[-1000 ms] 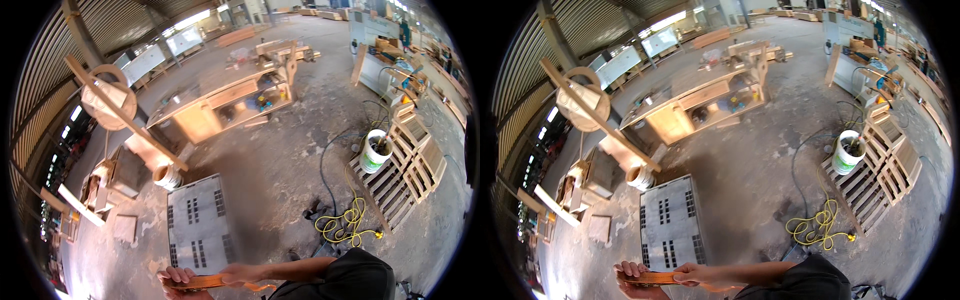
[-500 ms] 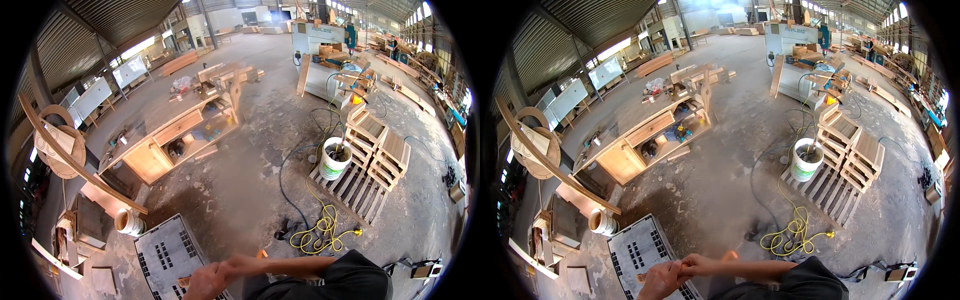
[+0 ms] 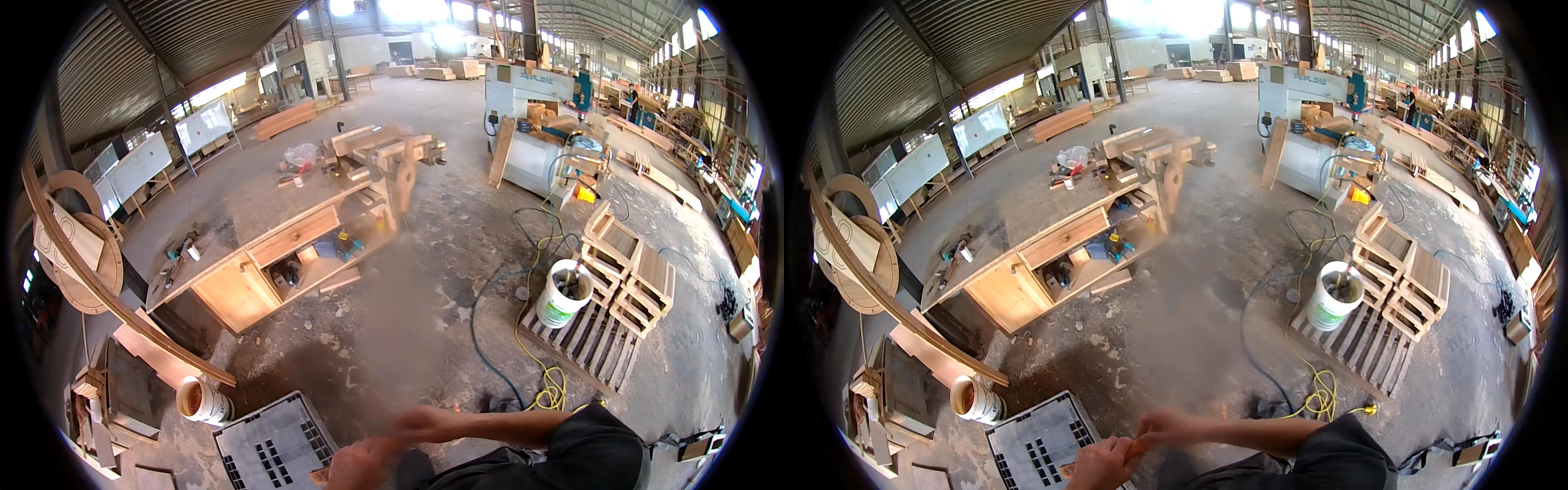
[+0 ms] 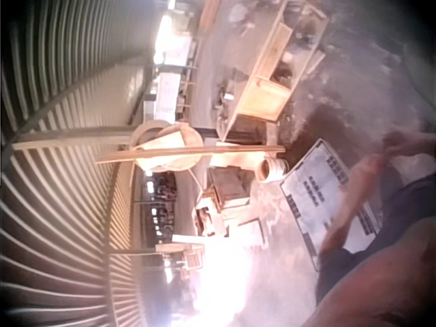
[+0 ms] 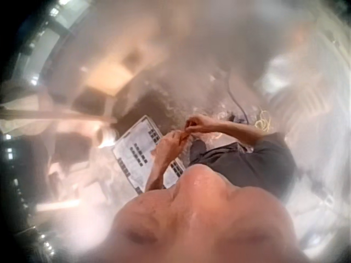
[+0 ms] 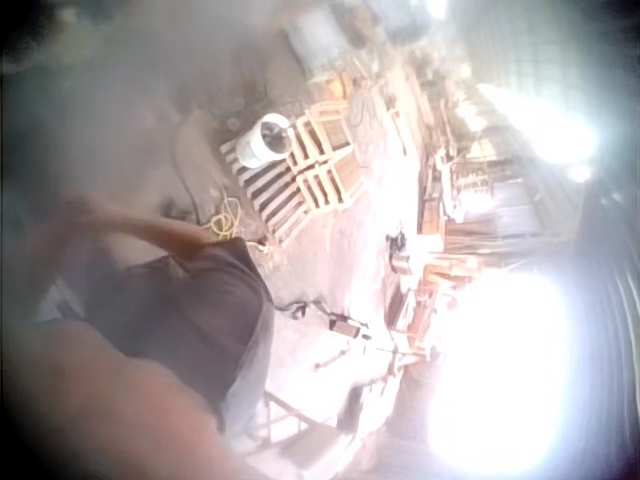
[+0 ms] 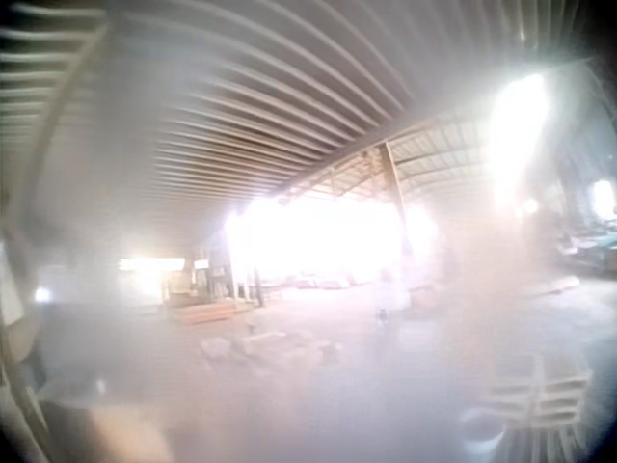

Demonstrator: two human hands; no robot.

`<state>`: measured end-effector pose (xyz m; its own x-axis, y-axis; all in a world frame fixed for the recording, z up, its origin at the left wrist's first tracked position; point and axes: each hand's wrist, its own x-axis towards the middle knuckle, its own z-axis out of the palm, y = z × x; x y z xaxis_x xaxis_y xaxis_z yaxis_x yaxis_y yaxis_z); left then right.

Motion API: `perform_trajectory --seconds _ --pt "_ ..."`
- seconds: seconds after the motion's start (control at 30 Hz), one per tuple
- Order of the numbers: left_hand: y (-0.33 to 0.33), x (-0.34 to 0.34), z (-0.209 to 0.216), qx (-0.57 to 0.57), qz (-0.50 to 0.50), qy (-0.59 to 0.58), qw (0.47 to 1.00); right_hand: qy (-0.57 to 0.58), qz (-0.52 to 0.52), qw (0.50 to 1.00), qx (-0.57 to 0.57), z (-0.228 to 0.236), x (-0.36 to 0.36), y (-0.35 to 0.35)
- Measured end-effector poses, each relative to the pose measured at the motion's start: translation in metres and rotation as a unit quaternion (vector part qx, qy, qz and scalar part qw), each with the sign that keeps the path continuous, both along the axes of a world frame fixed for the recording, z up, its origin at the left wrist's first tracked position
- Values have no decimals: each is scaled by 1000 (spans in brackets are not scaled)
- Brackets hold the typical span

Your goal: The person handles wooden panels and frames in a workshop, stacking them and securing them with orange straps. The person moves around the workspace, picking up and placing down wooden components while occasionally interacting with another person.

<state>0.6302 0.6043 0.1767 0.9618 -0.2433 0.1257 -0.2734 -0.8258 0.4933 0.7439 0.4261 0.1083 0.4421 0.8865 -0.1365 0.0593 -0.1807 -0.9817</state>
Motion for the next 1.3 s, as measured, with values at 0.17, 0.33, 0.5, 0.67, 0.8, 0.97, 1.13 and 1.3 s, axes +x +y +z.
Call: perform_trajectory --seconds 0.17,0.33,0.5,0.67,0.8,0.97,1.13,1.3 --pt "60 36 3 -15 41 -25 999 31 33 999 -19 15 47 58" --pt "98 73 -4 -44 53 -50 996 10 28 999 14 26 84 101" --pt "122 110 -19 18 28 -16 999 -31 -11 999 -42 38 115 116" --pt "126 139 -35 -57 61 -6 996 51 100 992 -58 34 166 128" --pt "123 172 -34 -158 123 42 979 222 109 966 -72 29 202 137" --pt "108 236 -19 -190 253 -148 937 329 68 938 87 26 242 156" --pt "94 302 -2 -454 308 -260 794 317 136 936 74 20 291 167" --pt "105 341 29 -431 332 -362 756 228 188 955 -2 27 324 172"
